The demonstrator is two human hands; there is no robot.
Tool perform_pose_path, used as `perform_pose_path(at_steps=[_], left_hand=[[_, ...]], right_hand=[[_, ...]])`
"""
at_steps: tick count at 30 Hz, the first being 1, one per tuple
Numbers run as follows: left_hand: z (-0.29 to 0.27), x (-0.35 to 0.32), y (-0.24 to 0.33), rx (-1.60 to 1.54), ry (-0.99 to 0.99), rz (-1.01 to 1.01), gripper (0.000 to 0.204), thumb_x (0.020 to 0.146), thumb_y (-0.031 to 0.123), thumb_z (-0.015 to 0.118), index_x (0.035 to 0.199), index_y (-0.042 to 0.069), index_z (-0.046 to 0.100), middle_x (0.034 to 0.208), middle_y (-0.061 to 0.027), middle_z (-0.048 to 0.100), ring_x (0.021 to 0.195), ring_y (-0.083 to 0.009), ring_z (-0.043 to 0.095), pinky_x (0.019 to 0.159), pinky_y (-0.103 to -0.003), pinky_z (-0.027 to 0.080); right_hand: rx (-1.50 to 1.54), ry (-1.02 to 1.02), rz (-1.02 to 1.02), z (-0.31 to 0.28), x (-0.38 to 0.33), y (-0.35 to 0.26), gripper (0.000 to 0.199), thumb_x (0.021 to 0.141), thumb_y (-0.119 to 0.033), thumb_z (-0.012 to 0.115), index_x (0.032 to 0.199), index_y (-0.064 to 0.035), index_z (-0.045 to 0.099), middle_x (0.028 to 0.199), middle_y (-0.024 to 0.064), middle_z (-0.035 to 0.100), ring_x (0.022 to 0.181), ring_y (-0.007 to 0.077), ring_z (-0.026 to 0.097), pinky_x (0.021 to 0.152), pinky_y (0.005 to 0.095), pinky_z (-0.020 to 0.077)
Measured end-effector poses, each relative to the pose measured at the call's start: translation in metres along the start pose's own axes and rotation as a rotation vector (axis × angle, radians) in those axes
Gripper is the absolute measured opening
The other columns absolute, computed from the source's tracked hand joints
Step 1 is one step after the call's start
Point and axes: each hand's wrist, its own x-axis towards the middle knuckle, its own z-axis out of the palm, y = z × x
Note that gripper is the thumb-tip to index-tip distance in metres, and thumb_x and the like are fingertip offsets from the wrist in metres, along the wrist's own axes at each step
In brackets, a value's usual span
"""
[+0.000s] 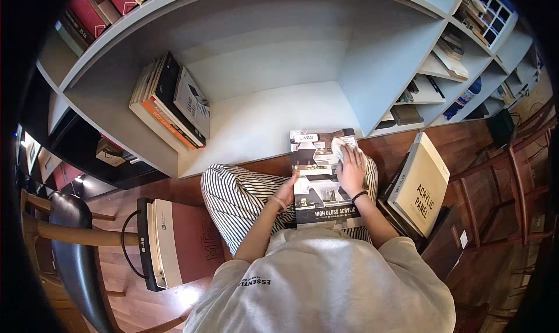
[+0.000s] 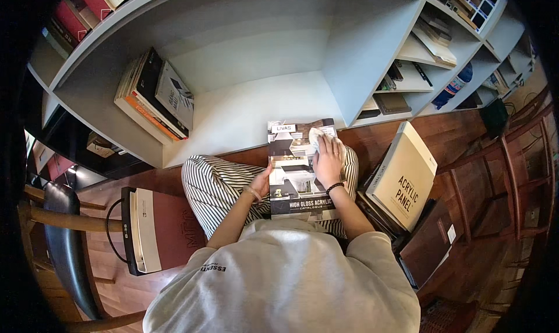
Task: Cleaning and inspecting books and acrylic panels with a cloth and organizing them.
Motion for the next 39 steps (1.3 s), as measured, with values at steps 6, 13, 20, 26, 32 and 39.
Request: perform_pose_path(at_steps=[6, 13, 20, 26, 32, 39], left_hand=[[0.004, -0.002, -0.001, -0.007, 0.051, 0.020, 0.060, 0.096, 0.049, 0.043, 0.138, 0.006, 0.039, 0.134, -0.0093, 0.050, 0.121, -0.0226, 0.049, 0.103, -0.038, 0.037], [-0.006, 0.007, -0.005, -0.107, -0.008, 0.003, 0.057, 0.095, 0.046, 0.046, 0.137, 0.008, 0.040, 0.131, -0.0083, 0.053, 0.118, -0.0206, 0.051, 0.099, -0.038, 0.041], [0.005, -0.001, -0.005, 0.163, 0.022, 0.204, 0.039, 0.092, 0.022, 0.060, 0.126, 0.006, 0.052, 0.116, -0.0026, 0.060, 0.103, -0.0108, 0.057, 0.089, -0.028, 0.045], [0.062, -0.040, 0.072, 0.457, 0.227, 0.505, 0.023, 0.090, 0.016, 0.062, 0.109, 0.003, 0.062, 0.090, -0.0003, 0.066, 0.081, -0.0111, 0.061, 0.073, -0.028, 0.049], [0.180, -0.120, 0.148, 1.496, 0.537, 0.653, 0.018, 0.085, 0.018, 0.061, 0.093, 0.003, 0.065, 0.068, -0.0135, 0.065, 0.064, -0.0194, 0.064, 0.062, -0.035, 0.051], [0.213, -0.129, 0.126, 1.827, 0.647, 0.741, 0.018, 0.080, 0.022, 0.056, 0.080, 0.006, 0.062, 0.066, -0.0194, 0.063, 0.063, -0.0364, 0.062, 0.059, -0.046, 0.050]], right_hand=[[0.173, -0.099, -0.184, -0.010, -0.020, -0.058, 0.049, 0.081, -0.013, 0.055, 0.129, -0.0067, 0.048, 0.132, 0.0119, 0.050, 0.128, 0.0355, 0.039, 0.111, 0.0471, 0.0242], [0.289, -0.163, -0.336, -0.018, -0.036, -0.070, 0.049, 0.080, -0.012, 0.056, 0.128, -0.0062, 0.049, 0.132, 0.0125, 0.050, 0.127, 0.0344, 0.041, 0.111, 0.0474, 0.0265], [0.466, -0.030, -0.189, -0.020, -0.029, -0.067, 0.047, 0.083, -0.004, 0.054, 0.129, -0.0042, 0.048, 0.132, 0.0154, 0.049, 0.124, 0.0360, 0.045, 0.108, 0.0486, 0.0304], [1.063, 0.136, 0.194, -0.052, 0.027, -0.041, 0.044, 0.092, -0.002, 0.049, 0.135, -0.0015, 0.043, 0.135, 0.0149, 0.049, 0.121, 0.0227, 0.049, 0.102, 0.0332, 0.0375], [1.238, 0.264, 0.097, -0.124, 0.068, -0.036, 0.046, 0.092, -0.003, 0.050, 0.137, 0.0010, 0.040, 0.137, 0.0118, 0.047, 0.122, 0.0174, 0.046, 0.103, 0.0285, 0.0350], [1.127, 0.320, -0.006, -0.173, 0.076, -0.067, 0.045, 0.092, -0.002, 0.049, 0.136, 0.0013, 0.042, 0.137, 0.0113, 0.047, 0.123, 0.0177, 0.045, 0.104, 0.0293, 0.0338]])
